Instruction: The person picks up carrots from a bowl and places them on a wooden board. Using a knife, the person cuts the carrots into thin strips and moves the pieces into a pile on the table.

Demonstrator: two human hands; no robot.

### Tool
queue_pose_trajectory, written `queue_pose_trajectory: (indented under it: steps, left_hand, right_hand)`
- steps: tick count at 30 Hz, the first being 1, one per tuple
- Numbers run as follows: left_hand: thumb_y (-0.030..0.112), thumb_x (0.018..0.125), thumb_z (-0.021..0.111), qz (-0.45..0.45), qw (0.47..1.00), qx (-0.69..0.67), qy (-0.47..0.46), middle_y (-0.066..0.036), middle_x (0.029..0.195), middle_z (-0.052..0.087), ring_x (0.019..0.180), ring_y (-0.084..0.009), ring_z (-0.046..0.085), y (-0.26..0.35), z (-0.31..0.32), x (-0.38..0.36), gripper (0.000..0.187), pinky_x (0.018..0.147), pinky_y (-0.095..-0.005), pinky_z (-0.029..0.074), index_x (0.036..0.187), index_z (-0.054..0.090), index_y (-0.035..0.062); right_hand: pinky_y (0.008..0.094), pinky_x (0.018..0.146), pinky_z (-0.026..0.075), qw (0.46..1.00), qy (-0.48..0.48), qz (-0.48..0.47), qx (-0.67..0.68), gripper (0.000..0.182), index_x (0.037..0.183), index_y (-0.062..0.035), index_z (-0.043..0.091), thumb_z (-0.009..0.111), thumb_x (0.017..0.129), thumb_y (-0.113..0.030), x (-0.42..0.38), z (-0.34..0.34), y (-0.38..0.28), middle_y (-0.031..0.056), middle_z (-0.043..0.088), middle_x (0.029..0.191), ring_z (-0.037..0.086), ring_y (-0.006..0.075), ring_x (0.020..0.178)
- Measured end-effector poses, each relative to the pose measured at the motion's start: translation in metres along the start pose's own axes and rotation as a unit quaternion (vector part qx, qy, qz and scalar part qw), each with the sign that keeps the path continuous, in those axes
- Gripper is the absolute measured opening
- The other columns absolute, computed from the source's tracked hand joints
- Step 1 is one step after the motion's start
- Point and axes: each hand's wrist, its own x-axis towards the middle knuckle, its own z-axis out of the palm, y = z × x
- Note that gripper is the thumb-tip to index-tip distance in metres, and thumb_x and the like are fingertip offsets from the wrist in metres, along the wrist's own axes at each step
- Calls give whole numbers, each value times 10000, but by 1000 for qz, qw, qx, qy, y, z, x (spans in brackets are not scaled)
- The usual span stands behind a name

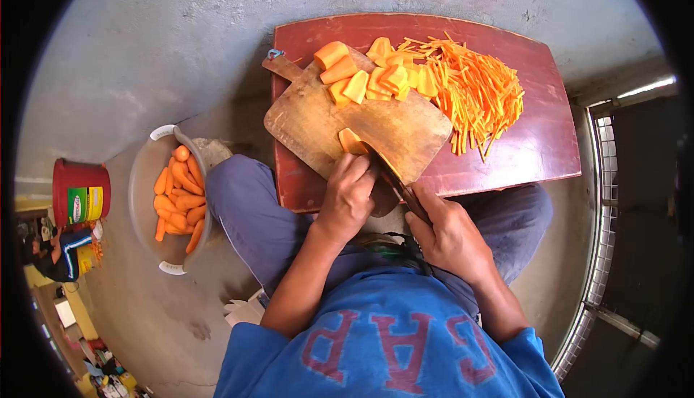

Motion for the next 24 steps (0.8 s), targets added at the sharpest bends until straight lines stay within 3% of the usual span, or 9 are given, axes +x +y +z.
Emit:
queue_pose_trajectory:
  steps: [5,9,12,15,24]
  left_hand:
    - [-93,738,672,1,1000,-4,3,-197,1155,683,1088,-439,637,3,0,1,352,989,-529,582,1076,766,-65]
    - [-82,743,692,9,1000,2,1,-191,1143,694,1072,-440,642,11,-5,2,354,980,-532,579,1088,772,-62]
    - [-84,753,701,18,1000,25,4,-188,1149,704,1069,-434,649,-1,1,-2,360,975,-530,577,1103,777,-60]
    - [-96,767,694,10,999,15,28,-189,1158,712,1068,-426,654,0,6,-6,361,967,-523,577,1116,778,-62]
    - [-130,823,647,15,999,-3,37,-187,1181,714,1058,-415,656,0,3,-2,360,977,-510,576,1157,768,-75]
  right_hand:
    - [630,783,582,1000,-6,5,-16,405,1403,61,591,709,1042,-79,0,3,2,382,737,969,735,596,947]
    - [632,769,574,997,36,-62,-28,294,1281,49,599,712,1049,-94,7,16,13,375,719,911,732,592,912]
    - [631,766,564,999,17,-33,0,280,1267,41,609,718,1050,-100,6,6,11,363,711,904,720,598,911]
    - [627,779,559,998,44,-9,40,268,1257,31,614,721,1051,-100,-6,-4,-1,361,711,942,711,602,942]
    - [638,806,558,1000,7,20,-4,339,1349,28,604,712,1053,-96,-23,-4,2,367,732,1018,701,610,996]
